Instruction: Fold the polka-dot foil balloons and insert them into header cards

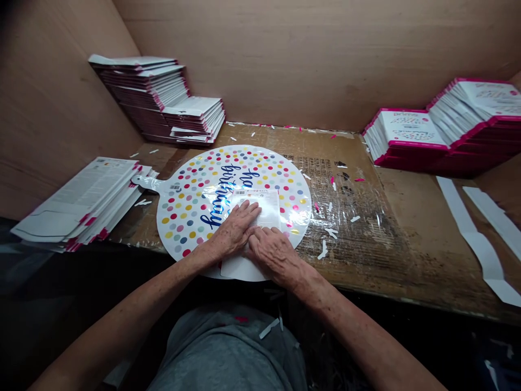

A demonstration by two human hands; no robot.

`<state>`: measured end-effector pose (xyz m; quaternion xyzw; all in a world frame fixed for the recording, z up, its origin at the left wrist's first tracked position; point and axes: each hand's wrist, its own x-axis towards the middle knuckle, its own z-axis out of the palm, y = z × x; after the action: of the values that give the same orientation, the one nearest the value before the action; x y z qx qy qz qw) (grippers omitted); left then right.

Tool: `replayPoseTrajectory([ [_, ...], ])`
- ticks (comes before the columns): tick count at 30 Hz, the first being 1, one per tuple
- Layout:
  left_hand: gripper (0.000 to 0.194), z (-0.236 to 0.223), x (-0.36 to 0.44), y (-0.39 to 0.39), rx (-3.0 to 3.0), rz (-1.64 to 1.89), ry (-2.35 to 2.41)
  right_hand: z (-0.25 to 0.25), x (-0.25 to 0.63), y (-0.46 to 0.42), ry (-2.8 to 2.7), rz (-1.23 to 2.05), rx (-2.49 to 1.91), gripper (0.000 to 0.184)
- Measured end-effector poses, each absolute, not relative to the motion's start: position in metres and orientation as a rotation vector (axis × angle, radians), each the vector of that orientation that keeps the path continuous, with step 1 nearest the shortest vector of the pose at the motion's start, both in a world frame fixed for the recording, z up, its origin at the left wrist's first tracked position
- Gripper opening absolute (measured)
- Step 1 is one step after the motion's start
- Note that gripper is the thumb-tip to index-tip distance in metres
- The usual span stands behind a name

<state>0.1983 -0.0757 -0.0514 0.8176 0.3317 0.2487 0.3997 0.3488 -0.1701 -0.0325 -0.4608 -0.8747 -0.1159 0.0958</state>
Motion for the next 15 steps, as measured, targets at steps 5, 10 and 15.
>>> replayPoseTrajectory([
  [5,0.040,-0.047,0.206,-0.074,2.173,0.609,0.786,-0.027,0.382,-0.229,-2.533,0.000,-1.246,0.036],
  [10,0.030,-0.039,0.202,-0.080,2.102,0.736,0.746,-0.042,0.382,-0.246,-2.292,-0.232,-1.293,0.035],
  [15,0.021,-0.030,0.153,-0.114,2.039,0.736,0.597,-0.056,0.370,-0.234,-2.302,-0.312,-1.257,0.026],
])
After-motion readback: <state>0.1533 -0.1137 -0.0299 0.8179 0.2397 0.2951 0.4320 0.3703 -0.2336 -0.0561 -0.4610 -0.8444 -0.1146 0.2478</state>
